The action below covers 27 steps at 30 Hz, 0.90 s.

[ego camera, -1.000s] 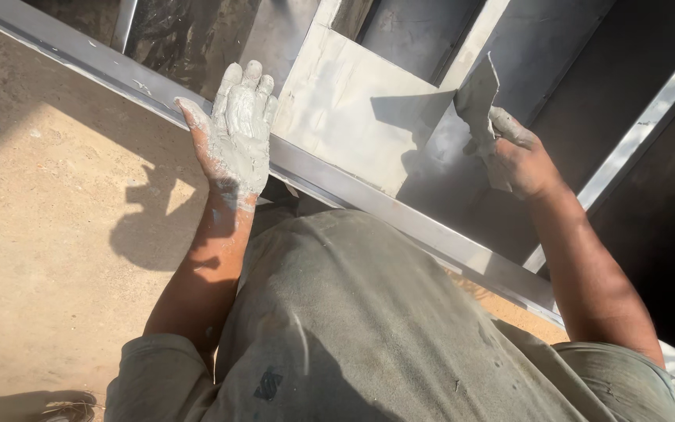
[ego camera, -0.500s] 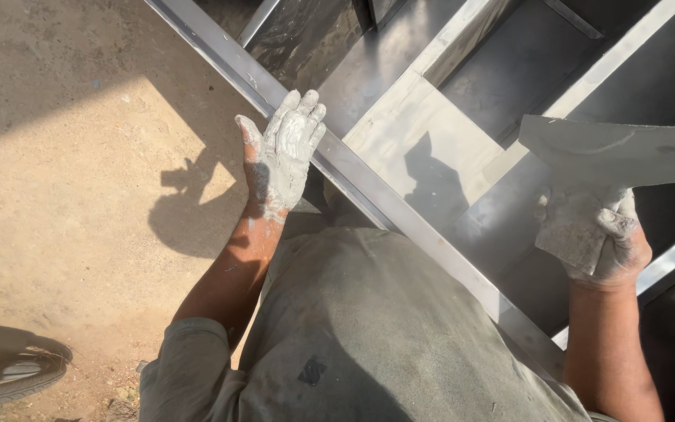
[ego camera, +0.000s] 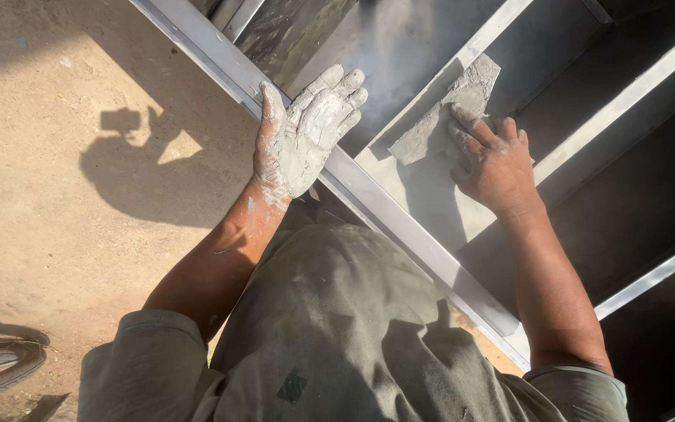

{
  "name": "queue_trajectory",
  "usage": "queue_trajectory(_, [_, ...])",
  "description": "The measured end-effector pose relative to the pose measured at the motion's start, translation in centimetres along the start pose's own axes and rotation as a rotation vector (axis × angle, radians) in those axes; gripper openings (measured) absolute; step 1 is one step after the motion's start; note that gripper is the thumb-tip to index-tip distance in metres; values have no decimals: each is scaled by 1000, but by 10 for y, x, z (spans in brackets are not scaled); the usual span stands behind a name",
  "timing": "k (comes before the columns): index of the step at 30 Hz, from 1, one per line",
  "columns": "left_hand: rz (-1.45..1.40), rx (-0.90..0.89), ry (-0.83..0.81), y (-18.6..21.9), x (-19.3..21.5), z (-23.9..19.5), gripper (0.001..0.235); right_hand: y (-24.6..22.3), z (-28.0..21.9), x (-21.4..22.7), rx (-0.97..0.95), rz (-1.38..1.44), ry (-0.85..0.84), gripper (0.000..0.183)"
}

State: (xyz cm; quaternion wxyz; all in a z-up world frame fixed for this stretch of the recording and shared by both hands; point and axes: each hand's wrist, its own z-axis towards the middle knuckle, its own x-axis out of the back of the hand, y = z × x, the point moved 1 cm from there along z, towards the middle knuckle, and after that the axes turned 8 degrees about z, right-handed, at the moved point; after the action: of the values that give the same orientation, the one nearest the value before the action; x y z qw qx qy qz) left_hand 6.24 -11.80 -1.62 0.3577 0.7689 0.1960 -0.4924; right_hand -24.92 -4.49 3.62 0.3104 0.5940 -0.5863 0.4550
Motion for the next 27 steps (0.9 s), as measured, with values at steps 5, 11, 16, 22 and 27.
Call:
queue_trajectory(5, [9, 55, 10, 25, 27, 20, 104, 3, 32, -11, -41, -51, -88, 64])
queue_trajectory(11, [11, 95, 28, 34, 50, 36, 103, 6, 52, -22, -81, -54, -113, 64])
queue_trajectory(16, [18, 136, -12, 23, 49, 58, 102, 0, 42, -8, -95, -42, -172, 63])
queue_trajectory(22, [-13, 130, -50, 28, 43, 66, 101, -9, 28, 32, -118, -139, -144, 60])
queue_trajectory(27, [32, 88, 19, 38, 55, 52, 102, -4, 48, 9, -68, -66, -121, 63])
